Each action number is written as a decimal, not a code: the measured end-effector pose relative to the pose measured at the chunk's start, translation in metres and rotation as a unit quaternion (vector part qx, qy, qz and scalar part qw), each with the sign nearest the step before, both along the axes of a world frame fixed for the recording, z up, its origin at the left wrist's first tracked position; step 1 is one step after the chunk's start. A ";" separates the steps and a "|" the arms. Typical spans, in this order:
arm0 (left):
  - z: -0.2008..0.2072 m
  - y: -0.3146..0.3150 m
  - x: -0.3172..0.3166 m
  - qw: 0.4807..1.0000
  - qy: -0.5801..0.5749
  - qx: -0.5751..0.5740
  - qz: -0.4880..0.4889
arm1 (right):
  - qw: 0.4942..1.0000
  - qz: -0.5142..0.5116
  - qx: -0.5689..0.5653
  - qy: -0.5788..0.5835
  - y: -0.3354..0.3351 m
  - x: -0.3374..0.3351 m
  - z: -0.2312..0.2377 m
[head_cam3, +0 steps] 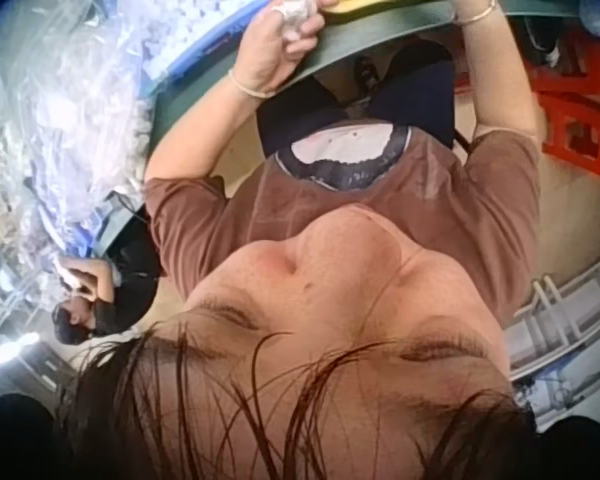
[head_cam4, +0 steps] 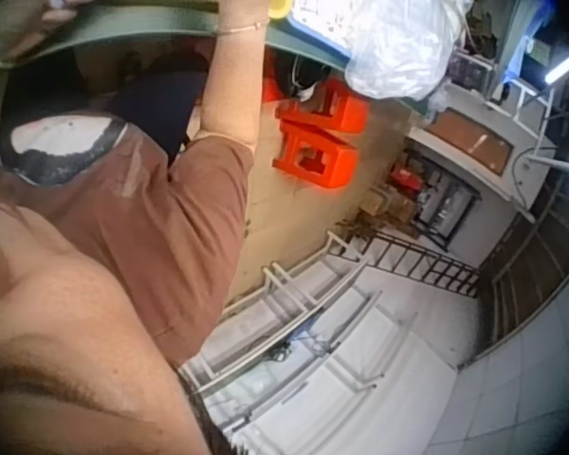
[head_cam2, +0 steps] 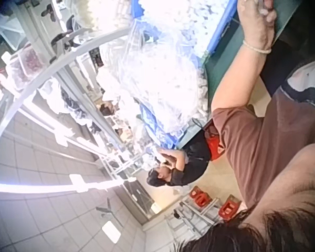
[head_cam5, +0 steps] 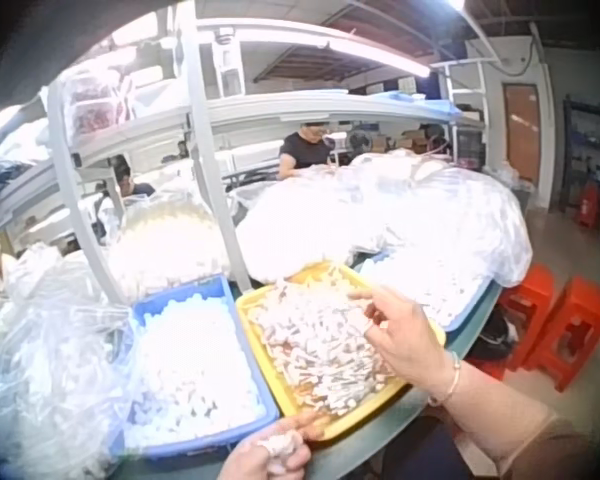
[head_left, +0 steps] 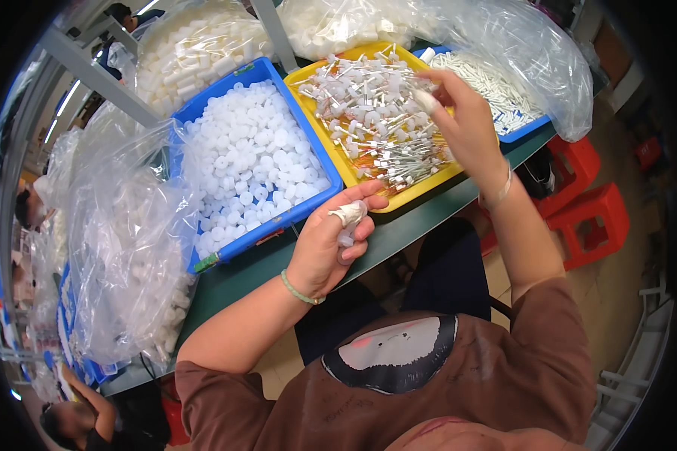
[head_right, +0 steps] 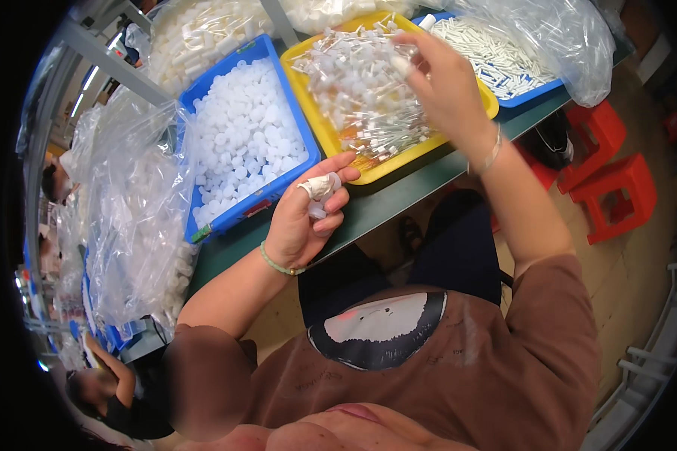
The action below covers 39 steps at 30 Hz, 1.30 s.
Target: The person repeatedly picks small white cotton tips from a blue tray and sticks them onto metal rods from a yellow tray. They assemble the cotton buds by hand and place the finished items into a clear plastic container on the table.
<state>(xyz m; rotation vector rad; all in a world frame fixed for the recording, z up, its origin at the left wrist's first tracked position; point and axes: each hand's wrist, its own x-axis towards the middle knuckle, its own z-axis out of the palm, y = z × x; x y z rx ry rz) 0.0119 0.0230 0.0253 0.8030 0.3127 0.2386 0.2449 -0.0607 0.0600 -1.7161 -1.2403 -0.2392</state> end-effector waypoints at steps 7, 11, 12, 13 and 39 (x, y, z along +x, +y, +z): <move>0.002 0.000 0.001 0.999 0.031 0.004 -0.030 | 0.972 0.151 -0.118 -0.133 -0.008 0.002 -0.002; -0.005 0.001 0.000 0.999 0.016 -0.032 -0.024 | 0.964 0.154 -0.172 -0.133 0.000 0.000 -0.016; -0.007 0.003 0.000 0.998 0.006 -0.054 -0.022 | 0.962 0.158 -0.172 -0.144 0.003 0.000 -0.021; -0.009 0.004 0.000 0.997 -0.004 -0.077 -0.020 | 0.959 0.162 -0.172 -0.156 0.007 0.001 -0.029; -0.005 0.003 -0.002 0.998 -0.006 -0.058 -0.040 | 0.985 0.155 0.016 0.070 -0.052 -0.097 -0.030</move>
